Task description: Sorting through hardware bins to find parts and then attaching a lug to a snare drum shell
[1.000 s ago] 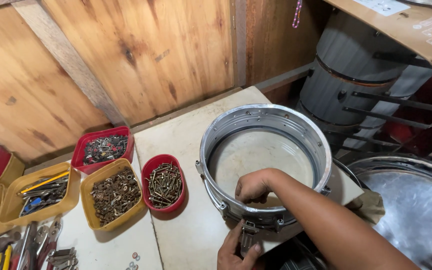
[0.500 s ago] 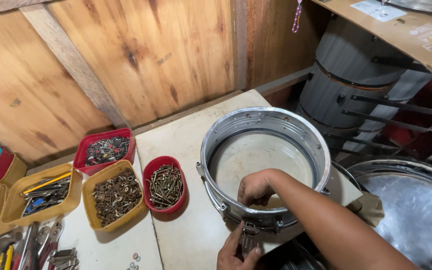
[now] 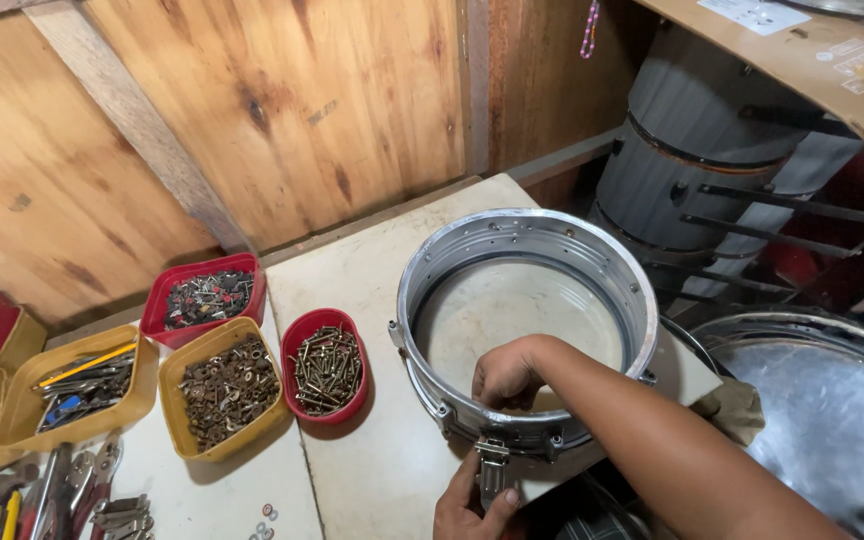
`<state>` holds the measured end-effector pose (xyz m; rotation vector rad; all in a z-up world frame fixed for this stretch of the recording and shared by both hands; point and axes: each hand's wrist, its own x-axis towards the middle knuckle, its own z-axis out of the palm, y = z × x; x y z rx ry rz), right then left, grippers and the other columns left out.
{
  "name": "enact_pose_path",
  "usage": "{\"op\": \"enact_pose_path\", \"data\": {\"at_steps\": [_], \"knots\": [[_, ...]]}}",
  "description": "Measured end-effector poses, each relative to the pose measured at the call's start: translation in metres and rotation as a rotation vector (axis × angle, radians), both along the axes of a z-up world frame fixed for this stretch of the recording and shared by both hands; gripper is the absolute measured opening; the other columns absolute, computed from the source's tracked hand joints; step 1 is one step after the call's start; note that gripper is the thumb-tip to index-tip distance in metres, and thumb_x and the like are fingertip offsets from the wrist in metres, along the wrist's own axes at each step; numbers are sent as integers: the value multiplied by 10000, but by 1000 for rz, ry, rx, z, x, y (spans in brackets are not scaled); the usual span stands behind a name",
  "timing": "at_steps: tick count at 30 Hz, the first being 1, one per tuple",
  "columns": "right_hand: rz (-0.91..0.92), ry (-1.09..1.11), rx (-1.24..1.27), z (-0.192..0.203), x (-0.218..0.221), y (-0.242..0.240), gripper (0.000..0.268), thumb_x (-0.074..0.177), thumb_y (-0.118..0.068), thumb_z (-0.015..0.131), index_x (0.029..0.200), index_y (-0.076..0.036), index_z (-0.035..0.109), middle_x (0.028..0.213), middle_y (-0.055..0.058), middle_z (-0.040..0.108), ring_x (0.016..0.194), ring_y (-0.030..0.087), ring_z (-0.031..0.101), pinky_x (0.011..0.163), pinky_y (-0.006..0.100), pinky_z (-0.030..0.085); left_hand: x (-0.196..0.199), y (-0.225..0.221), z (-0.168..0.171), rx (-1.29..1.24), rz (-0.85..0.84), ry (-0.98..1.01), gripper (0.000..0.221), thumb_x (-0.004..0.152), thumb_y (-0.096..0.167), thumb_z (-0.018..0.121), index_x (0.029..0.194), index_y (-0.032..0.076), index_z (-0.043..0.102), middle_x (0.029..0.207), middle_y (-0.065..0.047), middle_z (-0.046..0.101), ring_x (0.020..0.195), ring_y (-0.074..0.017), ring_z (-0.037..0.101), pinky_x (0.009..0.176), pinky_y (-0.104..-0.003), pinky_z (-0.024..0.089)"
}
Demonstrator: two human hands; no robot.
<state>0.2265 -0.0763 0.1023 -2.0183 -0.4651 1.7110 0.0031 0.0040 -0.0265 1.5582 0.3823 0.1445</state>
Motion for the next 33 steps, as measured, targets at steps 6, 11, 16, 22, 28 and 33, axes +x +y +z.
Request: {"op": "enact_pose_path", "data": {"at_steps": [6, 11, 16, 22, 28, 33], "knots": [[3, 9, -10, 11, -4, 1, 169, 998, -39, 613, 860, -47, 711, 583, 13, 478, 450, 110, 364, 422, 259, 312, -3, 2, 17, 75, -69, -125, 821, 716, 525, 824, 1445, 208, 618, 1355, -15, 755, 1259, -106, 688, 1005, -248, 525], [18, -3, -6, 5, -1, 2, 209, 982, -31, 587, 800, -69, 682, 581, 17, 469, 461, 121, 362, 439, 268, 316, -2, 3, 14, 70, -66, -140, 806, 720, 476, 830, 1447, 201, 615, 1371, -14, 749, 1282, -102, 675, 1021, -244, 515], [30, -2, 2, -5, 2, 1, 209, 968, -23, 570, 807, -80, 690, 575, 11, 479, 448, 112, 366, 425, 260, 309, -2, 2, 14, 43, -73, -145, 863, 711, 562, 828, 1451, 175, 608, 1363, -33, 746, 1266, -107, 676, 1007, -253, 533], [53, -41, -3, -10, 2, 4, 260, 928, 40, 506, 741, -77, 642, 549, 29, 434, 444, 139, 371, 435, 280, 326, 3, 1, 6, 92, -56, -131, 730, 718, 326, 763, 1426, 193, 640, 1304, 2, 754, 1128, -83, 735, 919, -231, 574], [59, -87, 8, 3, 2, 6, 300, 734, 106, 339, 680, -58, 584, 531, 55, 410, 445, 160, 395, 427, 275, 346, 11, -3, 0, 136, 24, -144, 723, 716, 306, 800, 1406, 158, 644, 1356, -16, 739, 1241, -100, 681, 1038, -256, 510], [31, -146, 53, 47, 9, 5, 230, 853, 85, 602, 1016, 37, 757, 795, 149, 742, 667, 263, 707, 580, 367, 603, 11, -6, 91, 128, -6, -234, 641, 792, 351, 705, 1398, 149, 652, 1315, -84, 750, 1243, -176, 688, 1049, -318, 505]]}}
